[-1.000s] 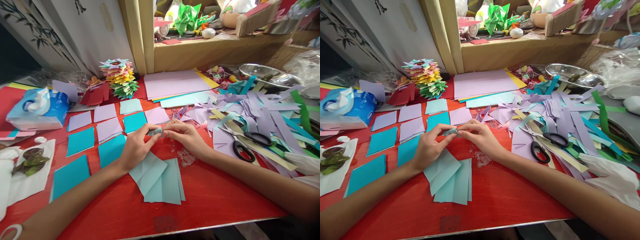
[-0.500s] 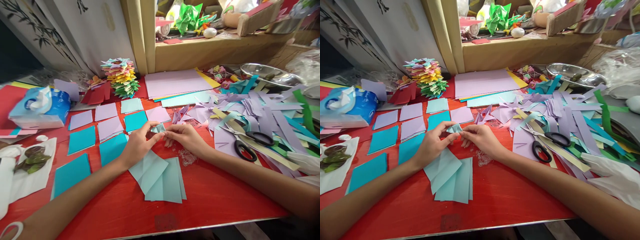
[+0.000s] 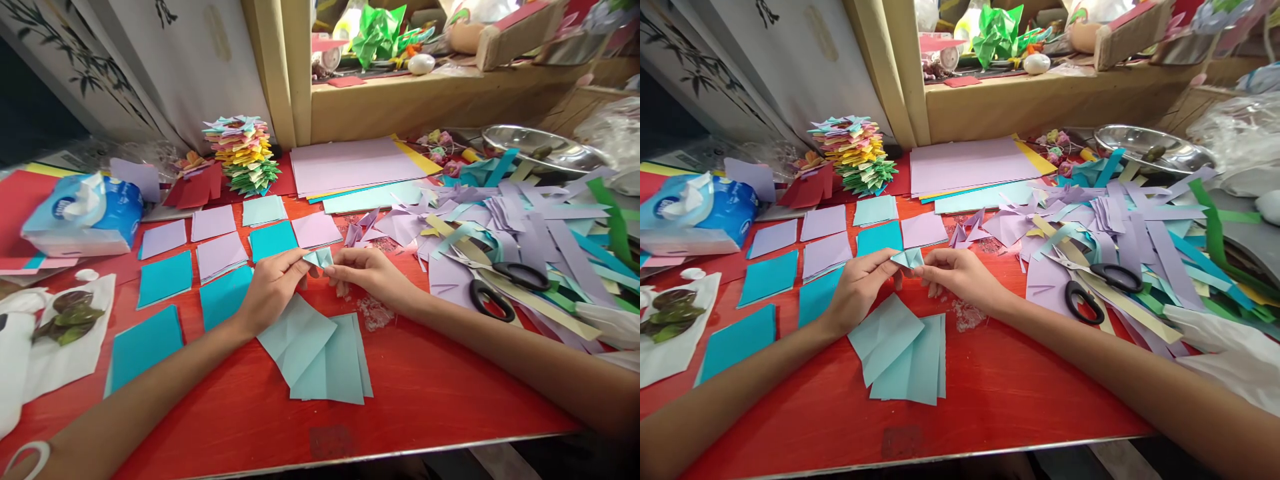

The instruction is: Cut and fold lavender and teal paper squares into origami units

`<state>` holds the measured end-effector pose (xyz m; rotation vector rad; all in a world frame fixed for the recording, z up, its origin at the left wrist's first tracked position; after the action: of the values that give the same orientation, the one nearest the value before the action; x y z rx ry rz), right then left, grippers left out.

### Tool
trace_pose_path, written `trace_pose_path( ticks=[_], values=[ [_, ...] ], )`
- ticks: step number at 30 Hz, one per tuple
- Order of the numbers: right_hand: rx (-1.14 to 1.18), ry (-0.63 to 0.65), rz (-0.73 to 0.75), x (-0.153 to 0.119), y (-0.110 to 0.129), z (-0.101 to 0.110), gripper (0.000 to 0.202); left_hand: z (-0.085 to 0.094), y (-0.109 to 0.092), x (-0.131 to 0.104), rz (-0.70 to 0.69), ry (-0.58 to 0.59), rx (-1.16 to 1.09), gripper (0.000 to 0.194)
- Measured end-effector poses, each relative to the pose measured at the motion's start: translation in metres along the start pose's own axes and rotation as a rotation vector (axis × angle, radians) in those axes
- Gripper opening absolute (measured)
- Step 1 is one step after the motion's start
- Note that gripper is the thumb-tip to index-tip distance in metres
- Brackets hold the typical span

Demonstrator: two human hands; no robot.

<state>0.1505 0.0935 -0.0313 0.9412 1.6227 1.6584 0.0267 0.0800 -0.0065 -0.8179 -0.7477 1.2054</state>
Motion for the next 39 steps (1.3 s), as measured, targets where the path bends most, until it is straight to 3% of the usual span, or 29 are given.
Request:
trace_pose_path(
  ticks=[4,8,13,16,25,27,29,34,39],
  values=[
    [-0.033,-0.031,0.021,-0.001,0.003,0.003,0.022,-0.005,0.005,0.002,0.064,0.078,-0.167,0.03],
    [-0.03,-0.098,0.024,-0.002,0.004,0.008,0.026,0.0,0.003,0.003,0.026,-0.014,-0.145,0.026],
    [-0.132,-0.045,0.031,-0.003,0.003,0.004,0.025,0.001,-0.005,0.002,-0.093,-0.08,0.034,0.013],
    [-0.175,-0.024,0.06,-0.004,0.005,0.003,0.026,0.002,-0.005,0.001,-0.093,-0.091,0.065,0.017],
    [-0.23,0.012,0.07,-0.004,0.005,0.002,0.025,-0.003,0.01,0.004,0.107,0.041,-0.277,0.036],
    [-0.248,0.002,0.068,-0.005,0.005,0.003,0.026,0.0,0.015,0.005,0.134,-0.013,-0.383,0.033],
    [-0.289,0.001,0.074,-0.005,0.005,0.003,0.026,0.004,0.014,0.006,0.092,-0.08,-0.319,0.033],
    [-0.421,0.032,0.111,-0.007,0.008,-0.002,0.022,-0.003,-0.003,0.002,-0.08,-0.01,0.052,0.019],
    [-0.519,0.011,0.114,-0.006,0.01,-0.005,0.02,-0.003,-0.011,-0.002,-0.213,-0.061,0.208,0.019]
  ],
)
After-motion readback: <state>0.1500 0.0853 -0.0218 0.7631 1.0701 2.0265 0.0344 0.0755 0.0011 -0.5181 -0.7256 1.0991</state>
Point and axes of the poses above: each hand's wrist, its own x-axis towards the middle knuckle, its own z-axis out of the back of the hand, y = z × x, the point moved 7 cm from there along x, towards the middle knuckle, and after that the axes turned 5 degrees about z, right-handed, at the moved point
